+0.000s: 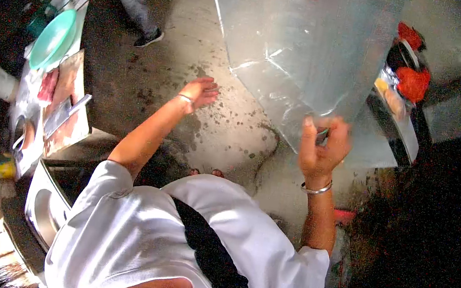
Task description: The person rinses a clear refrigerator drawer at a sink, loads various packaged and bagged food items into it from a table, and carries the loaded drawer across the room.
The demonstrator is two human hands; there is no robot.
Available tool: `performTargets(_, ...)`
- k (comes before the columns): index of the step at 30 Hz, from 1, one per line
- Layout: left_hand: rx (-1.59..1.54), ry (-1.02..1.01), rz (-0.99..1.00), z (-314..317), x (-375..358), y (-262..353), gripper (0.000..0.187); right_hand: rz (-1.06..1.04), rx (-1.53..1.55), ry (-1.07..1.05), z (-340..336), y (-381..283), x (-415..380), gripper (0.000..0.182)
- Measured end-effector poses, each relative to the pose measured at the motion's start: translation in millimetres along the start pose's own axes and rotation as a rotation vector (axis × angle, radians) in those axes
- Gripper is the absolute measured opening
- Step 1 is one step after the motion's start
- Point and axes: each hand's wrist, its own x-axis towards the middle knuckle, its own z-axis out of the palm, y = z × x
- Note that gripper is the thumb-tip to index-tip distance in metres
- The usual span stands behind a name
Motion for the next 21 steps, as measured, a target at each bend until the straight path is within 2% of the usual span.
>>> performTargets(5,-0.297,-0.015,0.027,-3,16,19,0.057,-0.164,-0.032,-0.121,26,-27,2,0.02)
performTargets(6,-0.329,0.001,0.048,-8,19,17,0.057,-0.32,-0.011,-0.15,30,-29,9,0.021)
performTargets(7,-0.367,-0.011,0.051,-25,24,9,0.056,-0.298,-0.044,-0.198,32,-28,6,0.022)
performTargets(8,-0.378,-0.057,0.034,-35,36,6,0.055,-0.417,-0.037,-0.151,38,-30,8,0.021)
performTargets(9,-0.387,-0.102,0.017,-43,48,4,0.054,-0.333,-0.011,-0.228,41,-34,5,0.018)
performTargets(11,-0.385,-0.12,-0.011,-57,58,-1,0.052,-0.385,0.124,-0.217,52,-40,10,0.015)
performTargets(16,-0.359,0.179,0.012,-86,28,-17,0.049,-0.436,0.23,-0.233,70,-45,6,0.018)
performTargets(21,-0.291,0.312,0.045,-91,23,-21,0.046,-0.482,0.296,-0.313,74,-47,3,0.019)
